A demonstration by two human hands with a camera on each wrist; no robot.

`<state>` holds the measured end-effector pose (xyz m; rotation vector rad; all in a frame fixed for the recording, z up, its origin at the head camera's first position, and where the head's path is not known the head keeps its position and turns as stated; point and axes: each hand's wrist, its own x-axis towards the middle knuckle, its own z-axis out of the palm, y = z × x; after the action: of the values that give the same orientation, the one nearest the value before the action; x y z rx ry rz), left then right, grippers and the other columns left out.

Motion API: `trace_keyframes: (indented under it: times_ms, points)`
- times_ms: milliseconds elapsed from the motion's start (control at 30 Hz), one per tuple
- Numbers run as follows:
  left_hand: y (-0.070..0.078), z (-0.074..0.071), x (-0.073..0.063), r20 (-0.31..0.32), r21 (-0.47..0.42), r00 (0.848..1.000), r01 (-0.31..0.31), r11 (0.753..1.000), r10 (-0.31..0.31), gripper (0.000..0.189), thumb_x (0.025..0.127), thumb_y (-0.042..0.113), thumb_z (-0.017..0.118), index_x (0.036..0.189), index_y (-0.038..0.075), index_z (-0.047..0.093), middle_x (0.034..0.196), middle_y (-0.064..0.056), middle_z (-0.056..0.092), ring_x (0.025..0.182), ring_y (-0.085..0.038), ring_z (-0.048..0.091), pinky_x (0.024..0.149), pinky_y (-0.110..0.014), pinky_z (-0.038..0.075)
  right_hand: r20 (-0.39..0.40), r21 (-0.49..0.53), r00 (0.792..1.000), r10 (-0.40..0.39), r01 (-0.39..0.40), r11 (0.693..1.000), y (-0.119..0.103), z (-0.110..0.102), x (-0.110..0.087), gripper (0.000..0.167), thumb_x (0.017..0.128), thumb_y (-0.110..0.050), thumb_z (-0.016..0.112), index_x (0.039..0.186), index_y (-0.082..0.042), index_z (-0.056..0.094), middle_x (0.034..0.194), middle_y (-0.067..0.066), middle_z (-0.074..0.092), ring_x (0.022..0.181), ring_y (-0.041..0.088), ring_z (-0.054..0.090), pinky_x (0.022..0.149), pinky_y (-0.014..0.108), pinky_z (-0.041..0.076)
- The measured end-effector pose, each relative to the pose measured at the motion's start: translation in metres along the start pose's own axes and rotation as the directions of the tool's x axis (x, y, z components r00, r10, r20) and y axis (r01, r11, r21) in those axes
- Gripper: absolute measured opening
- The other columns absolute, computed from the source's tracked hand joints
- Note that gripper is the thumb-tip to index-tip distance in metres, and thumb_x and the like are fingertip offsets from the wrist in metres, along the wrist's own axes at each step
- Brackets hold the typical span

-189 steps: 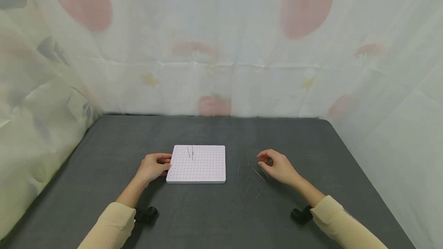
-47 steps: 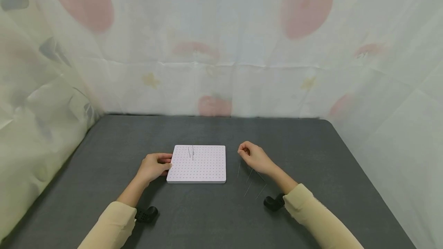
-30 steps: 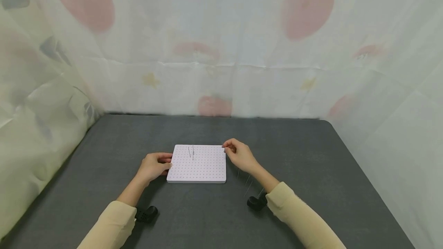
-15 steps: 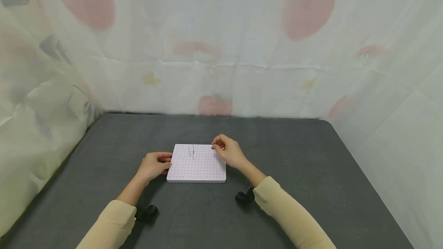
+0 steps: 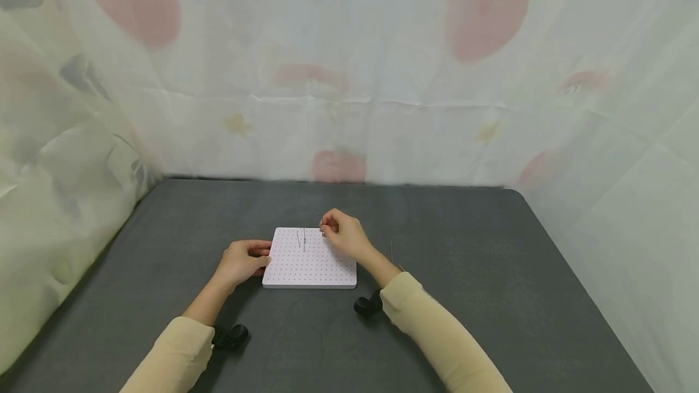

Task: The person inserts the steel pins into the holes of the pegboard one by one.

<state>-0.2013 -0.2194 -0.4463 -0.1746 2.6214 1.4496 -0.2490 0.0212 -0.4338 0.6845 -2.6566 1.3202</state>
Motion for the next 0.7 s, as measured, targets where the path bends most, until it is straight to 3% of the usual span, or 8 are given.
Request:
trace_keyframes:
  times_ms: [700]
  points:
    - [0.000,0.000,-0.003,0.002,0.001,1.000,0.007,1.000,-0.007,0.037,0.083,0.005,0.062,0.120,0.000,0.058,0.100,-0.015,0.062,0.077,-0.015,0.063,0.063,-0.029,0.057,0.058,-0.088,0.998,-0.033,0.038,0.995,-0.003,0.021,0.004,0.004,0.088,-0.012,0.060,0.092,-0.012,0.060,0.084,-0.003,0.065,0.076,0.006,0.058,0.068,0.017,0.048]
